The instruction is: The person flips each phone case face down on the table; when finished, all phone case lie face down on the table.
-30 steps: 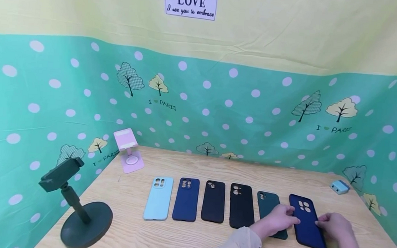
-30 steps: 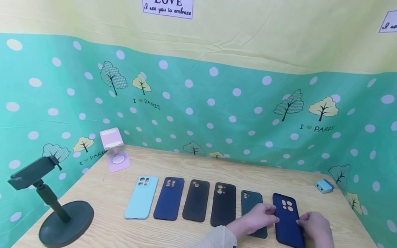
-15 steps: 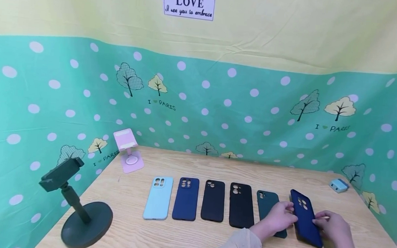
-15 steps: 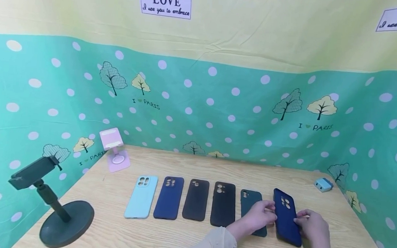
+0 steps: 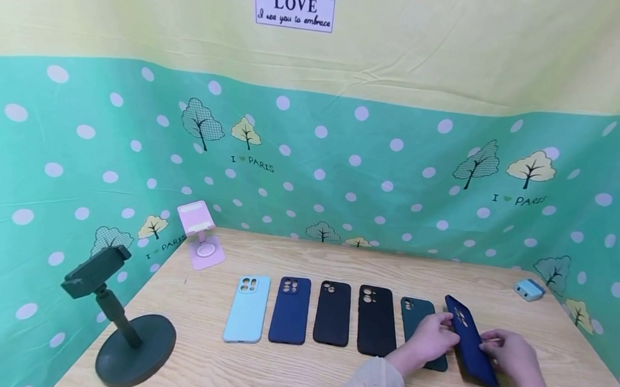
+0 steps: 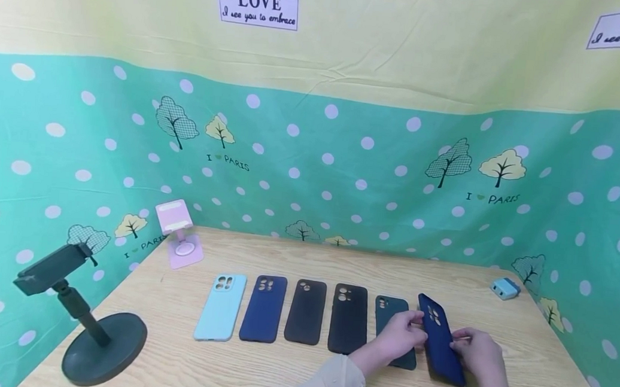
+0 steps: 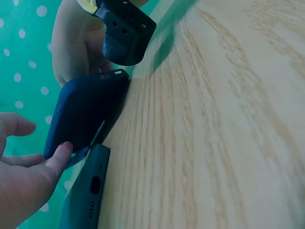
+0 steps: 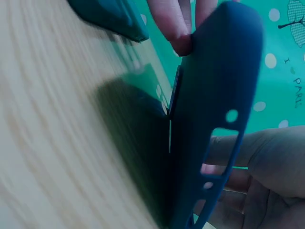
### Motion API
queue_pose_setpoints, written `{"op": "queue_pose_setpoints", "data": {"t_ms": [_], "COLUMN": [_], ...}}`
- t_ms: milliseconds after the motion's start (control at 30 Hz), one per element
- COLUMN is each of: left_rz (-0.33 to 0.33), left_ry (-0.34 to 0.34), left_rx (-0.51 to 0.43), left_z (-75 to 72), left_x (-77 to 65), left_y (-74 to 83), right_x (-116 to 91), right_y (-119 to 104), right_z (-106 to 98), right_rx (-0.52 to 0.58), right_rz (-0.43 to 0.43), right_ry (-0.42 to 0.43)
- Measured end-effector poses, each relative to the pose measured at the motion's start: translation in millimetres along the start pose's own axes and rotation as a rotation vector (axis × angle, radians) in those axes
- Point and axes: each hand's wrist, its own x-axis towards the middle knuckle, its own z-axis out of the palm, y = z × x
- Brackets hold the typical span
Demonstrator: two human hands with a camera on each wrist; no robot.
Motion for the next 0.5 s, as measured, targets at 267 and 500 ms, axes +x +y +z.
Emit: {"op": "queue_pose_setpoints", "data": {"t_ms": [267,500], "left_rz": [0.049,0.044], "left_ry": [0.007,0.016], "left_rx": [0.033,0.031], "left_z": [-3.4,-5.6], "left_x": [-2.5,-5.3], "left_y": [4.2,7.3], "right_x": [-2.1,-3.9], "right_y": [-8.4,-15.1], "right_z": [4.0,7.9], "right_rx": [-0.002,-0.018], "right_rz": [-0.069,-0.115], "right_ry": [-0.042,-0.071]}}
